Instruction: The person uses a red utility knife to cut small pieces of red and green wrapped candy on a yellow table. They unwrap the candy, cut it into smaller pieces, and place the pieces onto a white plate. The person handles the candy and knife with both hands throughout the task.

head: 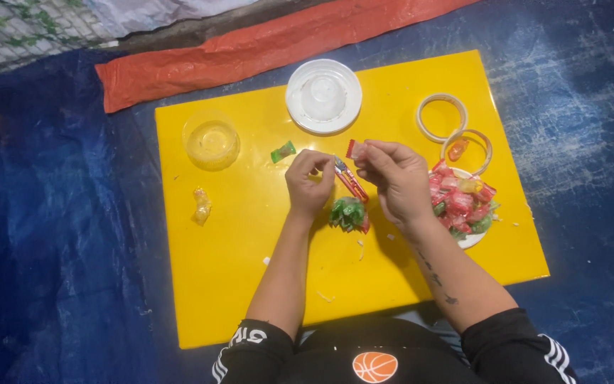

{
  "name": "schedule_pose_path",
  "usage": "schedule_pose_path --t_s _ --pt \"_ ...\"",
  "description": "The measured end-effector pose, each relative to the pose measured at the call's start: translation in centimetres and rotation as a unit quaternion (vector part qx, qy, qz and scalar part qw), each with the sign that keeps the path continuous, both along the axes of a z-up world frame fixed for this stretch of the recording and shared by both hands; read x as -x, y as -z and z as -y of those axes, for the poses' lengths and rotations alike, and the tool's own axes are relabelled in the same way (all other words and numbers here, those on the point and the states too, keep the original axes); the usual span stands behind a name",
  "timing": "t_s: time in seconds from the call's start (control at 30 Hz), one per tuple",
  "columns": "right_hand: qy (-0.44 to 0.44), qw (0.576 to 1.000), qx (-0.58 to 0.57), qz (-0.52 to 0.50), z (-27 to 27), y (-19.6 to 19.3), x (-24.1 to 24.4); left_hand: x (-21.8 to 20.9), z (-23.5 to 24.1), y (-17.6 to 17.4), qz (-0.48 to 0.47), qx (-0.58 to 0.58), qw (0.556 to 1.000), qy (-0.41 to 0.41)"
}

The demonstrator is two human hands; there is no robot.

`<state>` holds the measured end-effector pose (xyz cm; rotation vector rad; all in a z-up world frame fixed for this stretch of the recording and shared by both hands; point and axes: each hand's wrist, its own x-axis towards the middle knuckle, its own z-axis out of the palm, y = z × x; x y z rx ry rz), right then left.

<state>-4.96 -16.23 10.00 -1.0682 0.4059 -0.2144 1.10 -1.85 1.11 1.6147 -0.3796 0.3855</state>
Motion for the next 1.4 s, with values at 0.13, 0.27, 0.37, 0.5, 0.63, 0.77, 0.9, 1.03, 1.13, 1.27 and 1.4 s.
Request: schedule_pose_path --t_s 0.13,0.27,0.37,0.5,0.63,0.77,0.9,1.03,1.13,1.27,1.4 --pt "0.004 1.0 -0.013 -0.02 -1.4 2.7 -1.4 0.6 -0.3 -1.6 -0.001 0.03 0.999 0.012" --pt "0.005 0.997 -0.034 -0.07 -2.9 3.1 -2.0 0.6 -0.4 -2.2 -0.094 0.16 0.977 0.101" --pt "0.005 0.996 0.007 -0.088 -3.5 2.5 -1.8 0.9 0.0 -3.3 -0.114 0.206 0.966 0.109" --pt "-0.008 0.996 0.059 -0.073 -3.1 1.8 -1.1 0.7 0.3 -3.2 -0.11 0.231 0.959 0.123" --pt "-0.003 0.997 0.035 -0.064 -1.8 1.7 -0.6 0.6 0.3 -1.3 -0.116 0.205 0.959 0.159" --pt "-0.027 0.99 0.131 -0.044 0.3 -1.1 0.8 0.9 0.3 -0.7 -0.139 0.141 0.968 0.157" --pt "0.026 0.963 0.266 0.022 6.0 -2.3 4.7 1.3 0.6 -0.9 -0.136 0.083 0.978 0.133" --pt "0.106 0.908 0.406 0.019 12.1 -2.1 9.3 1.9 0.2 -3.4 -0.088 -0.035 0.987 0.128" --pt "0.166 0.855 0.492 -0.006 14.1 0.3 12.4 2.2 -0.9 -5.4 -0.099 -0.171 0.969 0.146" --pt "0.168 0.723 0.668 0.054 14.1 5.2 14.6 1.8 -1.3 -10.0 -0.273 -0.327 0.893 0.146" --pt "0.161 0.7 0.691 0.081 14.5 6.4 15.4 5.6 0.8 -20.0 -0.474 -0.336 0.786 0.21"
